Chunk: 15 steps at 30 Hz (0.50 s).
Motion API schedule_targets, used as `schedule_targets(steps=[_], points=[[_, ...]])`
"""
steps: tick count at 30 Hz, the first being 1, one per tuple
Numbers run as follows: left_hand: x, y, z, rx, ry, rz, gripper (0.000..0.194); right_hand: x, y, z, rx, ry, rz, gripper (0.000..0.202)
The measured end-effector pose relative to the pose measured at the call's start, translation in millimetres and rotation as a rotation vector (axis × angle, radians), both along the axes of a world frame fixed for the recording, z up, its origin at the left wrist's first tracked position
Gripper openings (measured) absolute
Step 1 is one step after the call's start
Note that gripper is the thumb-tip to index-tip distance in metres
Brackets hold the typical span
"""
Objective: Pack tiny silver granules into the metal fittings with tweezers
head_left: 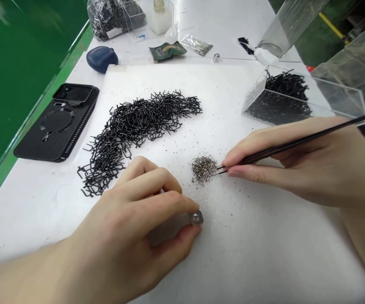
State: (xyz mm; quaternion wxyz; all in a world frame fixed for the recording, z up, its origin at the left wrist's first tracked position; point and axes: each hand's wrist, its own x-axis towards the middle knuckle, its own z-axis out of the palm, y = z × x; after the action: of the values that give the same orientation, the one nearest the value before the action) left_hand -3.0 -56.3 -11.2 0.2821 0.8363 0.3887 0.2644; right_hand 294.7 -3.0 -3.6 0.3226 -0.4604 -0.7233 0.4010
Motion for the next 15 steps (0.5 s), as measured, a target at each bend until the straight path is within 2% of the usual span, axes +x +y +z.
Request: schedule_targets(steps=[7, 15], points=[[-1.1, -0.6, 1.8, -0.015, -0.014, -0.004, 0.019, 3.6, -0.3, -1.4, 0.060, -0.010, 0.013, 0.011], [-1.3, 0.8, 5.7, -0.033, 0.023, -0.014, 0.019, 0.6, 1.9, 1.7, 0.018, 0.008, 0.022, 0.009]])
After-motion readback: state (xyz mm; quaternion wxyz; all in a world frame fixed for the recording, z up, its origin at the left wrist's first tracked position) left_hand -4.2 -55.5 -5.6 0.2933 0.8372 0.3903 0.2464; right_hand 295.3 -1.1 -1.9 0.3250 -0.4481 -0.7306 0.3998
